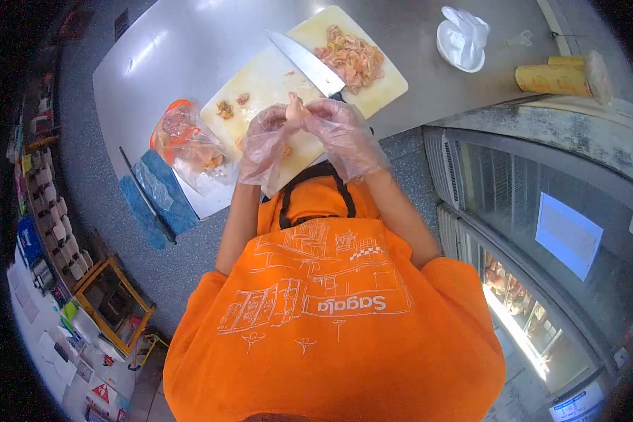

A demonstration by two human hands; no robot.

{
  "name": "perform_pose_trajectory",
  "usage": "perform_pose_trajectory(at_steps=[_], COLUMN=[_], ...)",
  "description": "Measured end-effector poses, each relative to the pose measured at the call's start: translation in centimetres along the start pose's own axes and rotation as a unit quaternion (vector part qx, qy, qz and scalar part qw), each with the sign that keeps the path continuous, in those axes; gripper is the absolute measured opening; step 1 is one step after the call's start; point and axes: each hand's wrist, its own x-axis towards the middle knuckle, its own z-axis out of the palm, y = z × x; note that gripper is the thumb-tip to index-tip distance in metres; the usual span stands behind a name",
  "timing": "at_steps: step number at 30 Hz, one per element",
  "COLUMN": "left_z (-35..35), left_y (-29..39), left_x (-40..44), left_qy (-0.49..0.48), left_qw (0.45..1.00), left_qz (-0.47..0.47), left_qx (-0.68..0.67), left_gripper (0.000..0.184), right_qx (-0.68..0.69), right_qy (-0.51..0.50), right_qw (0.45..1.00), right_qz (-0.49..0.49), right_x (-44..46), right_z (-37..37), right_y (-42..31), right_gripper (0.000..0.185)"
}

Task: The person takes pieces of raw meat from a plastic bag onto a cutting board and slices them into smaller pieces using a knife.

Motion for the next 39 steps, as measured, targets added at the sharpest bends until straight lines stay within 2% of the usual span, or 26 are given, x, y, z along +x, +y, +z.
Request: perform_pose_trajectory(at_steps=[4,6,7,10,12,13,16,19,21,25,28,30,33,34,36,39], left_z=[1.4,1.0,0.9,1.1,0.4,0.1,1.1,1.9,2.1,2.0,1.2,0.6,0.9,1.2,2.2,2.7], left_y=[3.6,3.6,3.6,4.0,3.5,3.4,5.1,6.7,7.2,5.9,5.6,6.3,6.8,7.1,8.0,8.0], left_x=[-1.7,-2.5,-2.7,-2.8,-2.8,-2.7,-3.1,-3.8,-4.0,-3.5,-3.4,-3.6,-3.7,-3.4,-3.9,-4.1], left_qy=[-0.009,-0.019,-0.024,-0.003,-0.028,-0.042,0.000,0.020,0.038,0.079,0.123,0.092,0.035,0.012,0.030,0.055], left_qw=[0.999,1.000,0.999,0.990,0.990,0.989,0.994,0.991,0.994,0.995,0.989,0.994,0.997,0.996,0.997,0.992], left_qz=[-0.046,0.000,0.024,-0.020,0.021,0.042,0.022,-0.040,-0.041,-0.016,0.015,0.023,0.064,0.087,0.031,-0.021], left_qx=[0.003,-0.018,-0.028,-0.138,-0.139,-0.138,-0.103,-0.130,-0.096,-0.056,0.086,0.051,-0.004,-0.022,-0.070,-0.112], left_gripper=[0.014,0.014,0.015,0.019,0.022,0.023,0.030,0.033,0.034,0.027,0.022,0.016,0.013,0.013,0.011,0.011], right_qx=[-0.158,-0.254,-0.257,-0.265,-0.268,-0.244,-0.178,-0.127,-0.086,-0.149,-0.192,-0.182,-0.185,-0.200,-0.230,-0.215], right_qy=[0.024,0.035,0.038,0.041,0.034,0.028,0.010,-0.004,-0.010,0.024,0.058,0.071,0.109,0.100,0.085,0.038], right_qw=[0.981,0.956,0.953,0.945,0.940,0.950,0.973,0.985,0.991,0.981,0.962,0.955,0.960,0.953,0.934,0.937], right_qz=[-0.107,-0.143,-0.156,-0.190,-0.207,-0.192,-0.146,-0.114,-0.103,-0.124,-0.184,-0.225,-0.179,-0.206,-0.261,-0.272], right_x=[-0.1,-0.3,-0.4,-0.6,-0.5,-0.6,-1.0,-1.2,-1.1,-2.0,-2.0,-1.6,-1.6,-1.4,-1.0,-0.8], right_z=[0.5,0.9,1.2,1.9,2.1,2.2,2.6,2.8,2.7,3.0,3.0,2.4,2.1,1.9,1.5,1.7], right_y=[-1.6,-2.5,-2.7,-3.0,-2.5,-2.6,-2.9,-2.9,-3.1,-5.0,-5.6,-5.0,-5.2,-5.8,-7.0,-7.0], right_gripper=[0.023,0.021,0.020,0.019,0.019,0.019,0.018,0.017,0.016,0.017,0.017,0.016,0.014,0.014,0.013,0.012])
